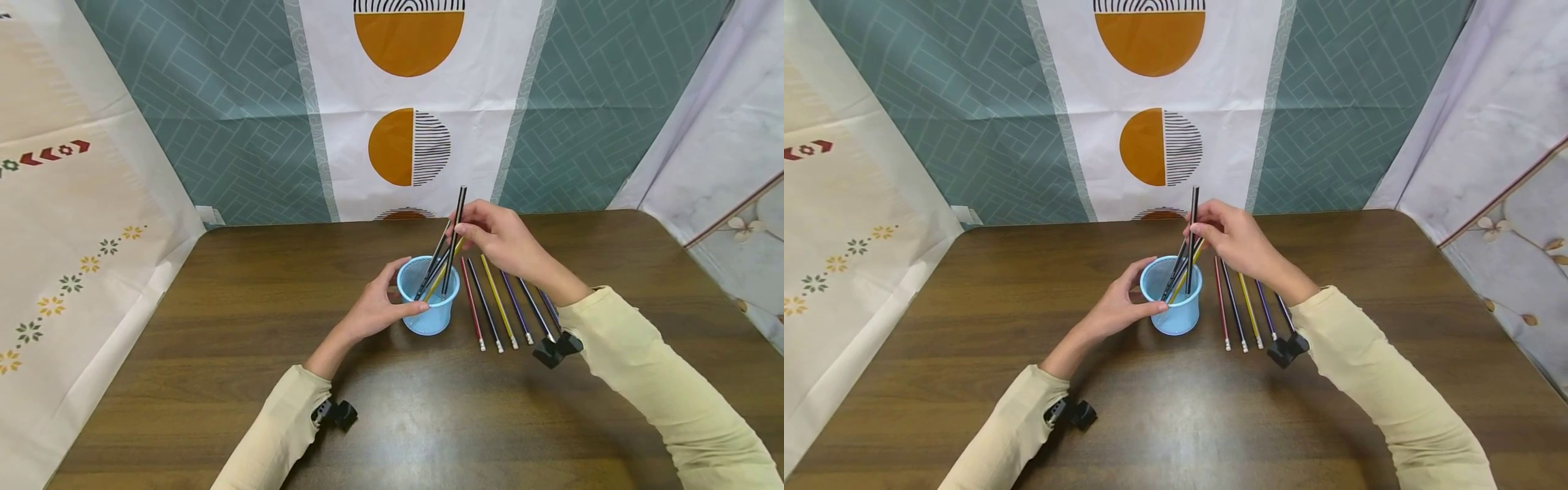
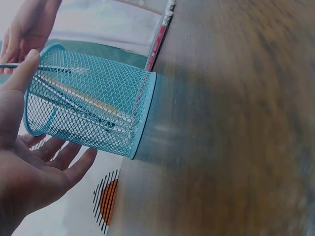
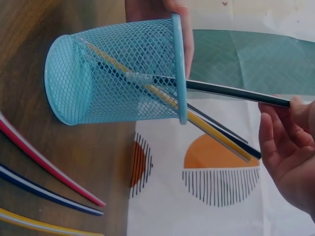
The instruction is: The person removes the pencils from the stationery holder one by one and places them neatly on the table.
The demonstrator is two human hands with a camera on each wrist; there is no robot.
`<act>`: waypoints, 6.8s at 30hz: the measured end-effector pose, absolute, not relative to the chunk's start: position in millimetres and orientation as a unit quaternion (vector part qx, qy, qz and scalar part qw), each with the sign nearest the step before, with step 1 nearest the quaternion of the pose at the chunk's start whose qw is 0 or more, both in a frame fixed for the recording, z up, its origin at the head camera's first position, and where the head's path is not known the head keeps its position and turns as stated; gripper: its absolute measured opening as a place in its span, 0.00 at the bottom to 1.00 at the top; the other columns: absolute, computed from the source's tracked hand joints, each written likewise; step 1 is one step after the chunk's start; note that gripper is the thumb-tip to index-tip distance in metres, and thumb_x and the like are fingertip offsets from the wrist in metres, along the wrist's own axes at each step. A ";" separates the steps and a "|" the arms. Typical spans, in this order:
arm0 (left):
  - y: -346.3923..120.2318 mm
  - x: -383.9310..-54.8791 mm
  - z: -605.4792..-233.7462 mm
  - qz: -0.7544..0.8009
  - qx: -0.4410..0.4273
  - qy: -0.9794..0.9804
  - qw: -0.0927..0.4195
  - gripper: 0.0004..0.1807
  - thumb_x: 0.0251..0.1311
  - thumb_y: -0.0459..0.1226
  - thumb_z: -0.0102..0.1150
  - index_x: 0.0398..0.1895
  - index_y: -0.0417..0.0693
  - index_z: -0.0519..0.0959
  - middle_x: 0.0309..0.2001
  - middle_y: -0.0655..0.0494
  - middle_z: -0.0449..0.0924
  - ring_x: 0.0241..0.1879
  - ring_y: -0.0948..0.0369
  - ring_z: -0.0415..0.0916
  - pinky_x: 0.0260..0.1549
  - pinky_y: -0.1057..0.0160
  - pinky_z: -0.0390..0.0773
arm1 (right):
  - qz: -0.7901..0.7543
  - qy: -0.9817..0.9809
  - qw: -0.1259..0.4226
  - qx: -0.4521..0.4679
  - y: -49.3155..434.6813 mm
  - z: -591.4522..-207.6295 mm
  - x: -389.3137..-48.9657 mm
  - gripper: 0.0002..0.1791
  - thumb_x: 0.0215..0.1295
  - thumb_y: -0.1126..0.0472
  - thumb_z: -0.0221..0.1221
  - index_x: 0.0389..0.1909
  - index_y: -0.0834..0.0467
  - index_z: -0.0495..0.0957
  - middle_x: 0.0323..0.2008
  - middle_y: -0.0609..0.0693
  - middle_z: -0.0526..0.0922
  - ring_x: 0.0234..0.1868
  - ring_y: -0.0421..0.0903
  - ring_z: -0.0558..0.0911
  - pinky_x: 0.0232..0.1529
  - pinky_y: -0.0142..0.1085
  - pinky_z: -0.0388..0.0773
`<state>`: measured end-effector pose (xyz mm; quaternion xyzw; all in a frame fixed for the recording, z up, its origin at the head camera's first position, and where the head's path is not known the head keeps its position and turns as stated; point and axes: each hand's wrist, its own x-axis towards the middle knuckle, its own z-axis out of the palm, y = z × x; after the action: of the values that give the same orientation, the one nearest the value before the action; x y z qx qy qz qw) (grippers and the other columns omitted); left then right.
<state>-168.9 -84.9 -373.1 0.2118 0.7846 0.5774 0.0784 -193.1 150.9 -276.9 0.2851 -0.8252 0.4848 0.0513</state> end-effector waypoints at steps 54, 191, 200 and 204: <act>-85.1 -171.1 -373.6 0.573 0.213 0.788 0.080 0.47 0.53 0.35 0.70 0.74 0.45 0.55 0.62 0.44 0.67 0.51 0.46 0.76 0.48 0.53 0.78 | 0.447 -0.853 0.155 0.218 183.5 -270.8 -196.5 0.11 0.71 0.67 0.54 0.49 0.69 0.75 0.36 0.61 0.82 0.28 0.46 0.79 0.32 0.27 0.74; -82.0 -151.8 -339.8 0.567 0.211 0.792 0.090 0.44 0.54 0.30 0.67 0.72 0.35 0.54 0.63 0.37 0.66 0.56 0.42 0.70 0.52 0.52 0.75 | 0.359 -0.927 -0.080 0.071 318.7 -381.8 -220.8 0.21 0.74 0.61 0.51 0.53 0.78 0.71 0.44 0.69 0.78 0.35 0.48 0.80 0.33 0.33 0.80; -82.1 -151.6 -339.5 0.565 0.212 0.792 0.089 0.44 0.54 0.30 0.67 0.72 0.35 0.54 0.63 0.37 0.66 0.55 0.42 0.70 0.51 0.53 0.76 | 0.338 -0.935 -0.084 0.069 316.5 -382.4 -221.2 0.21 0.73 0.59 0.53 0.52 0.75 0.73 0.43 0.66 0.79 0.32 0.46 0.80 0.33 0.33 0.78; -82.1 -151.5 -339.4 0.564 0.211 0.793 0.090 0.44 0.55 0.30 0.67 0.72 0.35 0.54 0.62 0.37 0.66 0.55 0.42 0.71 0.51 0.52 0.76 | 0.332 -0.938 -0.079 0.061 315.0 -383.6 -221.3 0.21 0.72 0.59 0.54 0.52 0.75 0.74 0.38 0.62 0.81 0.31 0.45 0.79 0.32 0.33 0.77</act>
<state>-151.5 -82.1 -339.4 0.2109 0.7930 0.5644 0.0898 -221.3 315.0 -383.6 0.0613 -0.9379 0.3322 -0.0794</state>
